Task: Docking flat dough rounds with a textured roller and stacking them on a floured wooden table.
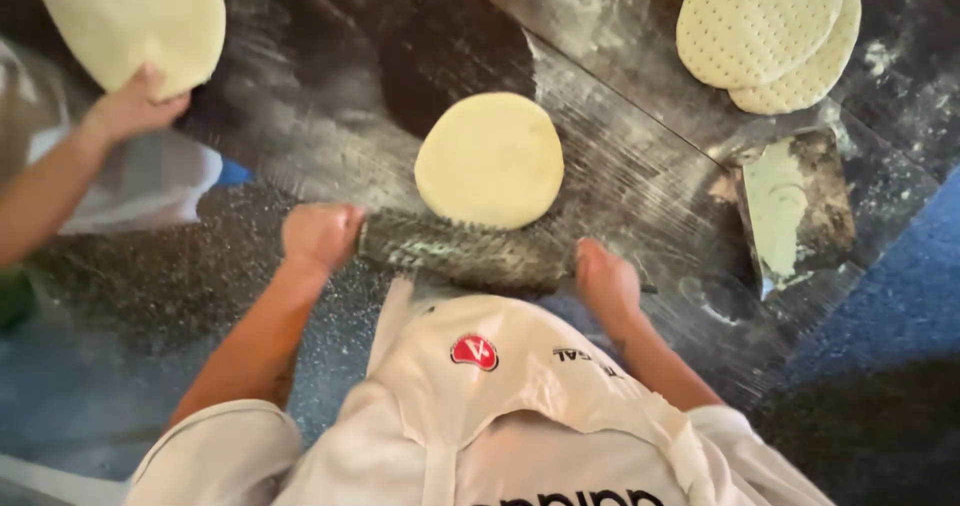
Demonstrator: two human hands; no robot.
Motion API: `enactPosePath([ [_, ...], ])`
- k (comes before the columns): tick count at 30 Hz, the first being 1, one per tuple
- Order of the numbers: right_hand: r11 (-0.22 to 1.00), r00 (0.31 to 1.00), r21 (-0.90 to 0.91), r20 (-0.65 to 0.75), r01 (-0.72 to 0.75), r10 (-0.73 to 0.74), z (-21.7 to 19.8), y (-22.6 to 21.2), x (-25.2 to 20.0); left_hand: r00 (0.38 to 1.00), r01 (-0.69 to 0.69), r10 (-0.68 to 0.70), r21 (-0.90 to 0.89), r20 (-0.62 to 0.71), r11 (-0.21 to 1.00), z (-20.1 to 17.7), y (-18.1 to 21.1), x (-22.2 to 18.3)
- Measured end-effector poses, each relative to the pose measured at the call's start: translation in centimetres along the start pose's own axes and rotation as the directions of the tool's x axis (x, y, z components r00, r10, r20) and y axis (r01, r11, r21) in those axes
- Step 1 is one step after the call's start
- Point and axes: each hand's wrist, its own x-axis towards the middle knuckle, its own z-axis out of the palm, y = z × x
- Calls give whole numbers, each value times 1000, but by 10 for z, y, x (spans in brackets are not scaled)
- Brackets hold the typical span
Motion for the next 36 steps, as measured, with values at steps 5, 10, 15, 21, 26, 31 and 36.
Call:
enactPosePath([
  [5, 968, 836, -229, -508, 103, -209, -73, -1, 98, 1000, 7, -8, 39, 5, 999, -32, 25, 119],
  [10, 996, 954, -56, -288, 65, -79, -128, 5, 203, 827, -174, 260, 212, -498, 962, -25, 20, 225],
  [15, 968, 986, 217, -136, 128, -100, -100, 9, 162, 998, -51, 50, -26, -42, 998, -65, 28, 146],
  [21, 639, 723, 349, -222, 685, -654, -129, -87, 125, 994, 38, -67, -297, -87, 954, -58, 46, 117],
  [26, 753, 759, 127, 10, 645, -652, -161, -111, 103, 945, 323, -241, -528, 219, 785, -73, 101, 112],
  [31, 840, 839, -9, -45, 542, -542, -139, -120, 115, 944, 315, -321, -505, 77, 804, -70, 112, 110],
  [36, 831, 796, -27, -272, 556, -541, -109, -113, 127, 946, 318, -303, -502, 116, 804, -103, 119, 91],
])
